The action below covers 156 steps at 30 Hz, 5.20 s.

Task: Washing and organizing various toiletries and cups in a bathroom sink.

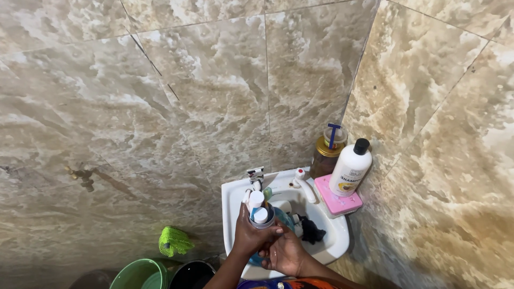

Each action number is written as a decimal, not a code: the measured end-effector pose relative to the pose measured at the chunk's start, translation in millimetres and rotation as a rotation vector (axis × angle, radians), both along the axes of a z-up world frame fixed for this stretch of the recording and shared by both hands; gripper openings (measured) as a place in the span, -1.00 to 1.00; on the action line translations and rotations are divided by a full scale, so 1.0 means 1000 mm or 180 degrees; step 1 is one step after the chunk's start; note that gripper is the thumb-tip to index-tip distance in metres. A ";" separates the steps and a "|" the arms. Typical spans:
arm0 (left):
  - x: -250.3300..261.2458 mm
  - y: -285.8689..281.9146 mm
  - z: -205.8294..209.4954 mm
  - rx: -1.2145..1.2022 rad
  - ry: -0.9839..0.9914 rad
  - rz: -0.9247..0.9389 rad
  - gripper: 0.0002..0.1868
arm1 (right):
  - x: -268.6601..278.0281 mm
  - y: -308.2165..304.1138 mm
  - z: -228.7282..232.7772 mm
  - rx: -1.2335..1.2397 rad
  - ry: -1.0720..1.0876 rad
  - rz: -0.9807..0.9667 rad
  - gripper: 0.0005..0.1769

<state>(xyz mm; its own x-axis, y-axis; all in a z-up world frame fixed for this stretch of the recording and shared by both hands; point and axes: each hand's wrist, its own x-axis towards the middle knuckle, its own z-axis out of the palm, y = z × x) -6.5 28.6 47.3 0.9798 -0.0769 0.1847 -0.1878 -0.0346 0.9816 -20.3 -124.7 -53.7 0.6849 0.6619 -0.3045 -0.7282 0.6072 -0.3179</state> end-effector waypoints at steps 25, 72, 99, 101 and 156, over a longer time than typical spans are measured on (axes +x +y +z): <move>-0.008 0.013 -0.029 0.0717 0.0372 -0.0329 0.02 | 0.044 -0.043 0.128 -0.2990 -0.3984 -0.0316 -0.45; -0.040 0.103 -0.218 -0.0100 -0.0181 0.1038 0.44 | 0.184 -0.044 -0.142 -0.4257 -0.0561 -0.0755 -0.16; -0.042 0.122 -0.251 0.0378 -0.0267 0.0983 0.14 | 0.104 -0.051 -0.027 -0.5389 -0.4003 -0.3070 -0.20; -0.042 0.121 -0.248 0.0360 -0.0223 0.0929 0.10 | 0.112 -0.056 -0.040 -0.5390 -0.4058 -0.3416 -0.20; -0.045 0.119 -0.227 0.0558 0.0207 0.0981 0.32 | 0.057 0.007 -0.036 -0.5279 -0.4258 0.2318 0.09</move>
